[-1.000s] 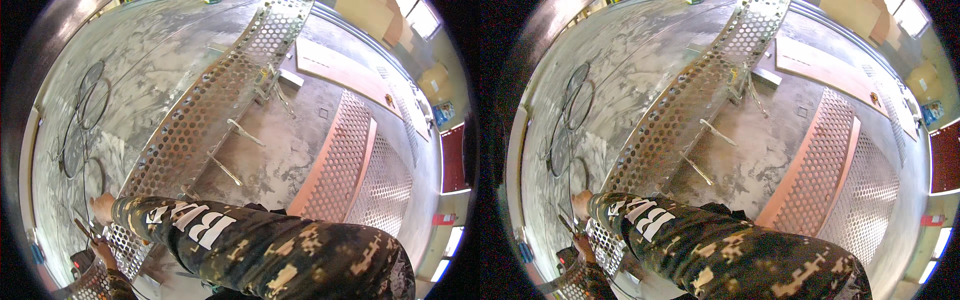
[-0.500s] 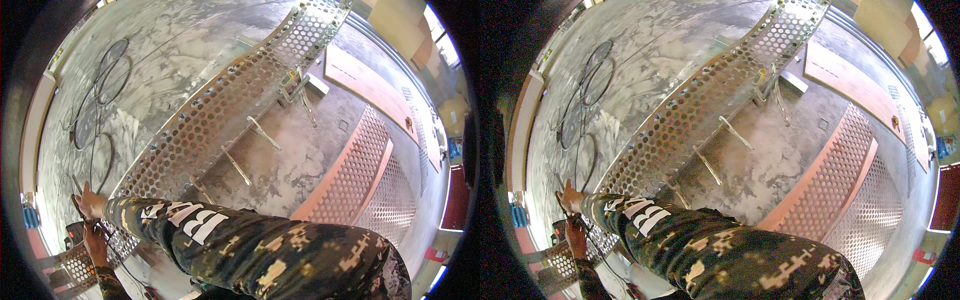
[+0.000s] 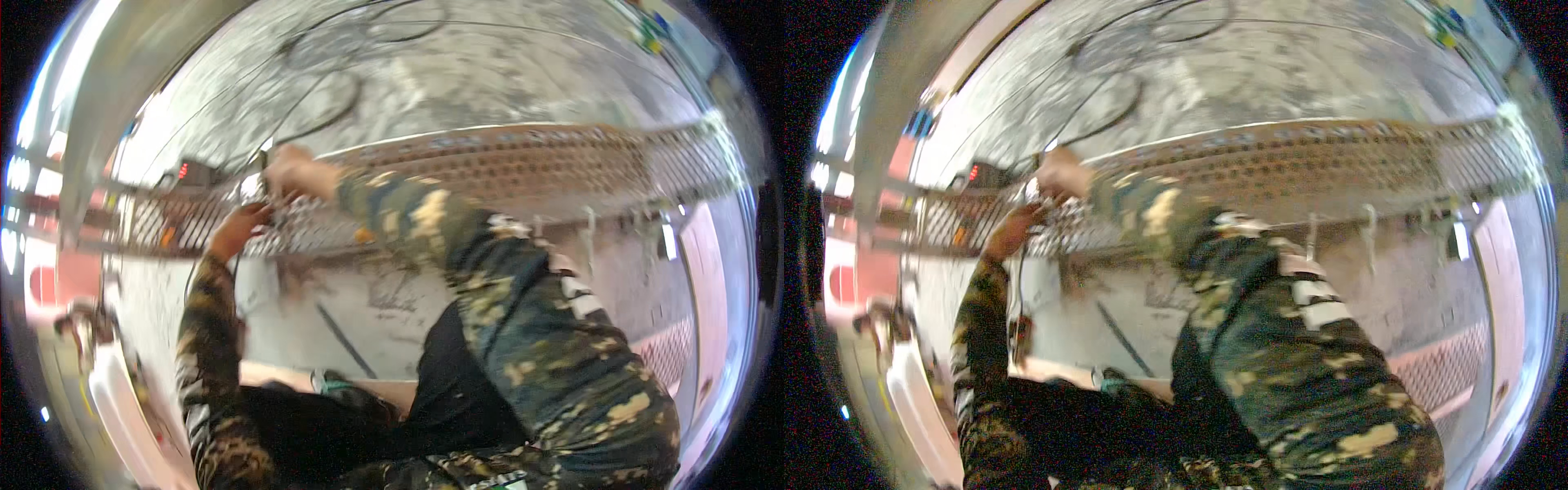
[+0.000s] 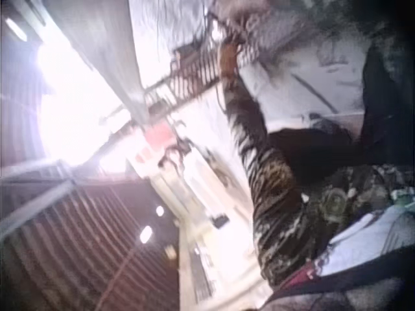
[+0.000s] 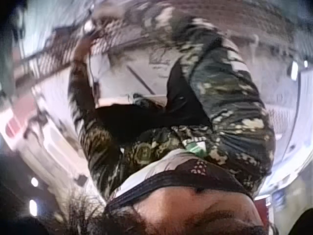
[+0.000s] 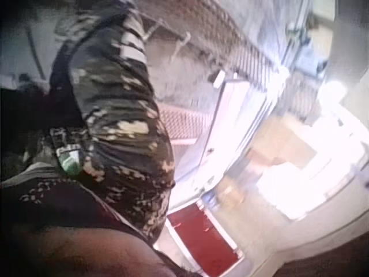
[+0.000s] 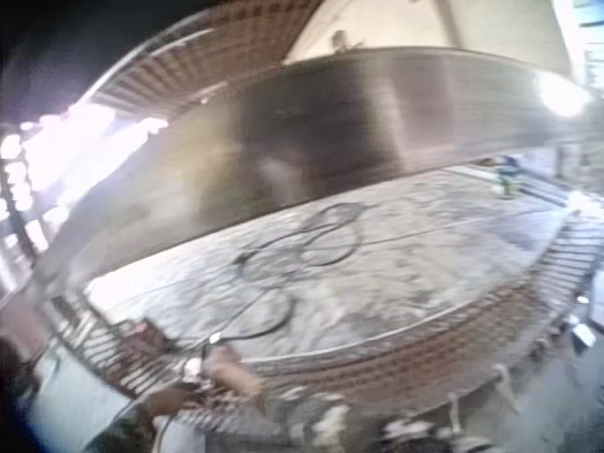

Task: The person positions metal pieces along the edge of a curved perforated metal sheet and fastens them in place using clamps.

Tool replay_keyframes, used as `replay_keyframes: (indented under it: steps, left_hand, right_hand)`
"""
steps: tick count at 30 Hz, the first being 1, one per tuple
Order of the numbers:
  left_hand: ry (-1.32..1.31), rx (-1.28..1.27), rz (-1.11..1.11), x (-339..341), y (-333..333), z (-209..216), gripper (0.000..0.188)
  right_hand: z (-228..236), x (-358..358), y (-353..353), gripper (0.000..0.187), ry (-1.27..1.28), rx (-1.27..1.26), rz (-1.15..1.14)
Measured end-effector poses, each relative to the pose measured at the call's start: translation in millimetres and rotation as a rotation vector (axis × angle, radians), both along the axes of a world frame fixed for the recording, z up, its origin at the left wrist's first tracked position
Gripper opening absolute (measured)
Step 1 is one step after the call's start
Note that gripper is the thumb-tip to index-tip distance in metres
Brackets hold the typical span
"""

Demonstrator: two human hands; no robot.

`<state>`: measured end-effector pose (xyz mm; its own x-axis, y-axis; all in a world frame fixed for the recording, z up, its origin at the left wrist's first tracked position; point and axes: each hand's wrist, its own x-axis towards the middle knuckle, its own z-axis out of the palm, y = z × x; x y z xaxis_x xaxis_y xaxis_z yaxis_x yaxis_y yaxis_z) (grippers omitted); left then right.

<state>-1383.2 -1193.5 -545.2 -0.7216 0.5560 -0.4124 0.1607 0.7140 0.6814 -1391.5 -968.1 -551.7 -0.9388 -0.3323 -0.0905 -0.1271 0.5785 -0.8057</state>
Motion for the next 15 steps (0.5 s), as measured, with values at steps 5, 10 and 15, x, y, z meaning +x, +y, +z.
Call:
replay_keyframes:
  steps: [5,10,15]
  left_hand:
    - [-0.592,0.321,0.437,44.5,25.1,-34.6,0.038]
    - [-0.676,0.756,0.675,102.4,2.7,-89.2,0.024]
    - [-0.376,0.844,0.949,141.4,17.2,-128.0,0.029]
  right_hand:
    - [-19.2,26.6,9.8,0.037,-0.325,-0.327,-0.096]
    - [-9.7,48.0,-23.6,0.022,-0.527,-0.177,0.079]
    - [-5.6,79.2,-49.9,0.021,-0.425,0.120,0.219]
